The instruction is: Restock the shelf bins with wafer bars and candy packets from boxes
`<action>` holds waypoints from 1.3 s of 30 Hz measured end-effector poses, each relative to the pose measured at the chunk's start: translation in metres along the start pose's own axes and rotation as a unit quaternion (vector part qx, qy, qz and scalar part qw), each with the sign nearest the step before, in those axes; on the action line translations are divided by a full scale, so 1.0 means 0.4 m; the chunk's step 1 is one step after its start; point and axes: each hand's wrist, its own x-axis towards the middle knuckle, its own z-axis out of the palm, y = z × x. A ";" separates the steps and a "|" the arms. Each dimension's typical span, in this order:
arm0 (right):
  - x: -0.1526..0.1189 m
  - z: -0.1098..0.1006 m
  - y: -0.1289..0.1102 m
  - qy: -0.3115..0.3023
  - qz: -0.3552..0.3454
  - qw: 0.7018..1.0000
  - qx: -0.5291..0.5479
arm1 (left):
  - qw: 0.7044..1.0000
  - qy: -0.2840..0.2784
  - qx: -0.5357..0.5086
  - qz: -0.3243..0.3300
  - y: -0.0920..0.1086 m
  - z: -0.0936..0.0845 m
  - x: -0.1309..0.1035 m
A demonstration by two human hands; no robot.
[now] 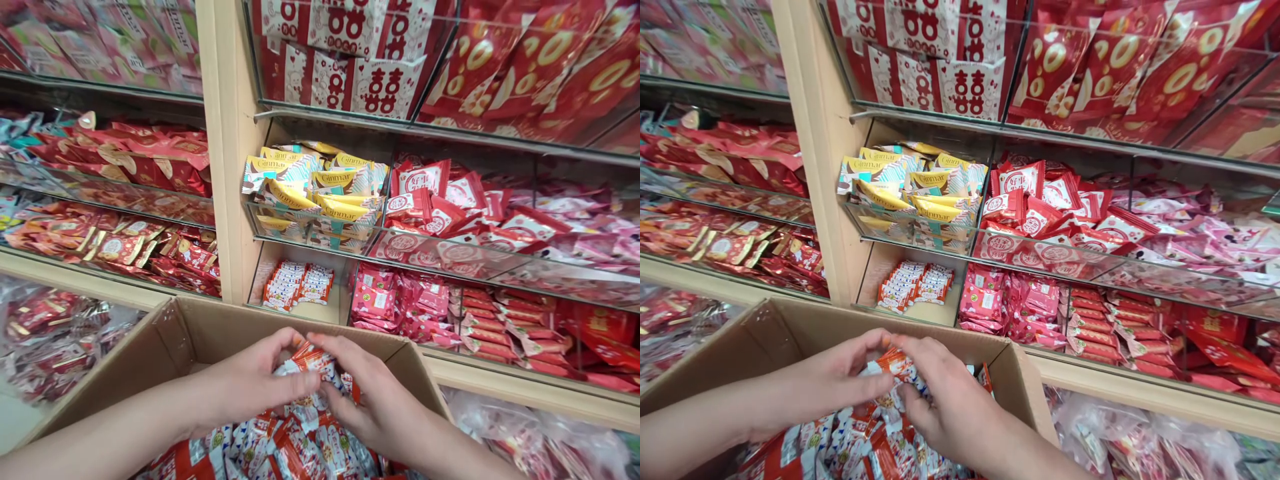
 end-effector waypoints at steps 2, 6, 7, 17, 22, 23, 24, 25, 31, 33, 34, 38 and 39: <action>-0.005 0.006 0.003 0.052 0.035 0.998 0.003 | 1.000 0.000 0.010 0.007 -0.001 -0.001 0.003; -0.005 0.013 0.010 0.085 0.095 0.989 0.075 | 1.000 0.004 -0.029 0.007 0.005 -0.005 0.008; -0.004 0.015 0.011 0.074 0.099 0.986 0.110 | 0.999 0.006 -0.034 0.010 0.006 -0.005 0.008; 0.021 0.024 -0.008 0.103 0.104 0.963 0.225 | 0.990 0.070 -0.111 0.049 0.011 0.017 0.005; 0.074 -0.032 0.031 0.096 0.049 0.994 0.008 | 0.987 0.163 -0.002 0.016 0.020 0.014 0.000; 0.091 -0.046 0.042 0.090 0.037 0.994 -0.053 | 0.984 0.172 0.041 0.009 0.017 0.013 -0.001; 0.112 -0.058 0.052 0.079 0.026 0.990 -0.114 | 0.982 0.167 0.084 0.000 0.013 0.011 -0.002; 0.134 -0.068 0.061 0.060 0.019 0.983 -0.173 | 0.981 0.150 0.126 -0.009 0.007 0.011 -0.003; 0.283 -0.052 0.129 -0.142 0.201 0.867 -0.434 | 0.950 0.047 0.309 0.027 -0.025 0.029 -0.023; 0.327 -0.031 0.171 -0.159 0.254 0.838 -0.455 | 0.940 -0.003 0.337 0.057 -0.025 0.033 -0.037; 0.347 -0.021 0.196 -0.162 0.276 0.829 -0.458 | 0.935 -0.029 0.347 0.067 -0.022 0.033 -0.044; 0.412 0.004 0.304 -0.176 0.369 0.787 -0.462 | 0.903 -0.123 0.397 0.107 -0.010 0.028 -0.053; 0.425 0.006 0.329 -0.180 0.381 0.782 -0.459 | 0.884 -0.151 0.427 0.118 -0.010 0.027 -0.049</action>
